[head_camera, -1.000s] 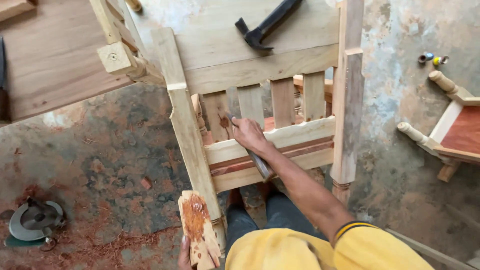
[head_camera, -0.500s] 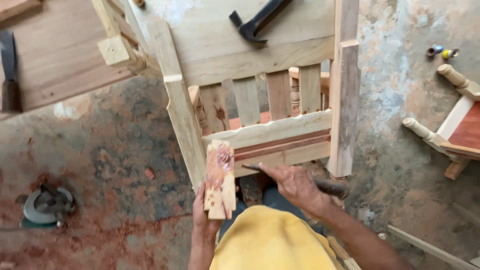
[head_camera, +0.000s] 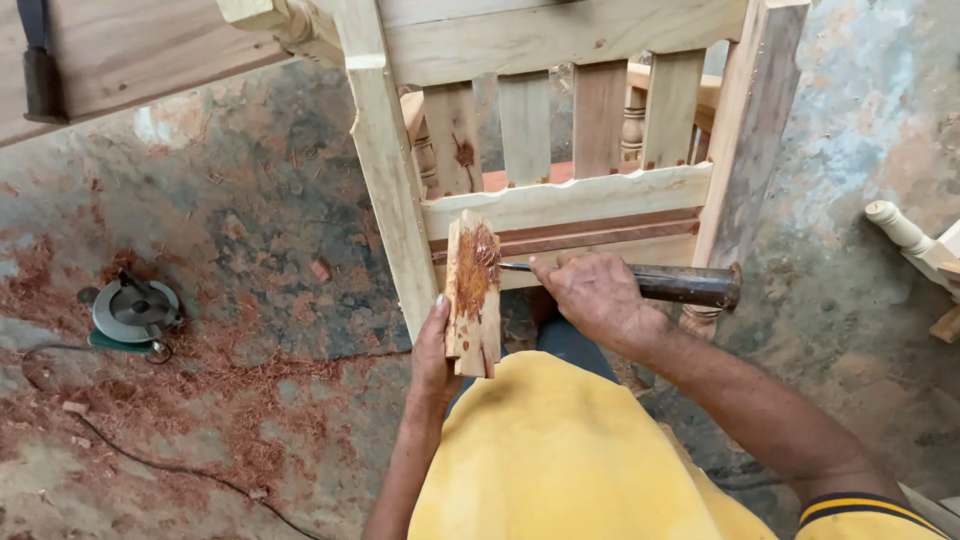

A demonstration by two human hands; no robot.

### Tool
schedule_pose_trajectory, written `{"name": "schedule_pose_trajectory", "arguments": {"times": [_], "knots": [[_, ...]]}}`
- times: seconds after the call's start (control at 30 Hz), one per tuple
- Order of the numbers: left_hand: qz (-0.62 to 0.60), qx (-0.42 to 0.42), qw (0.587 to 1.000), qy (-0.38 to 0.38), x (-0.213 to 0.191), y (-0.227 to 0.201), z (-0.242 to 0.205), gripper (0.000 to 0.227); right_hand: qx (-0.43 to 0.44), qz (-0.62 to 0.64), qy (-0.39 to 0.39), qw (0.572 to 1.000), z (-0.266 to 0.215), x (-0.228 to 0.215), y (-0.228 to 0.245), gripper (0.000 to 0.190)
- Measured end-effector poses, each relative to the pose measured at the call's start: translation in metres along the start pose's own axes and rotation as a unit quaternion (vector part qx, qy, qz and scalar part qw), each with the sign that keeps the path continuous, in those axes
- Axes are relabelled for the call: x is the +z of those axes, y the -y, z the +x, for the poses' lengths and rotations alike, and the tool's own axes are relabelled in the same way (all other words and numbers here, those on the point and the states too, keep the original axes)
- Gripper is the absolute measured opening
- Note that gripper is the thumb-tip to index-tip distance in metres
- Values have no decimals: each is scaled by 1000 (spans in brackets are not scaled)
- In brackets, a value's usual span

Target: The person applies a dark liquid stain to a wooden chair using a small brush. They dip the brush into a small wooden container held in the left hand and paint the legs and slats of the chair. A hammer is visible resting on the chair during the process.

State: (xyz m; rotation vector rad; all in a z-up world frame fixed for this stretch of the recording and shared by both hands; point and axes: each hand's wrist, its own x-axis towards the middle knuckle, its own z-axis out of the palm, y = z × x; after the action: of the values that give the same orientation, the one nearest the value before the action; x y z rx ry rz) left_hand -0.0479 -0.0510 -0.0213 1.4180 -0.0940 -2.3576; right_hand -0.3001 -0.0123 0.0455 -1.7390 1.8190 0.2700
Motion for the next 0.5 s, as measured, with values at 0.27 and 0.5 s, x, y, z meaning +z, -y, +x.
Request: {"name": "schedule_pose_trajectory", "arguments": {"times": [0.27,0.5], "knots": [[32,2,999,-5,7,1,-1,49,-15,1,-3,1000,8,6,1,51],[116,45,992,-7,9,4,1,45,-56,-58,-28,996,5,18,10,48]]}}
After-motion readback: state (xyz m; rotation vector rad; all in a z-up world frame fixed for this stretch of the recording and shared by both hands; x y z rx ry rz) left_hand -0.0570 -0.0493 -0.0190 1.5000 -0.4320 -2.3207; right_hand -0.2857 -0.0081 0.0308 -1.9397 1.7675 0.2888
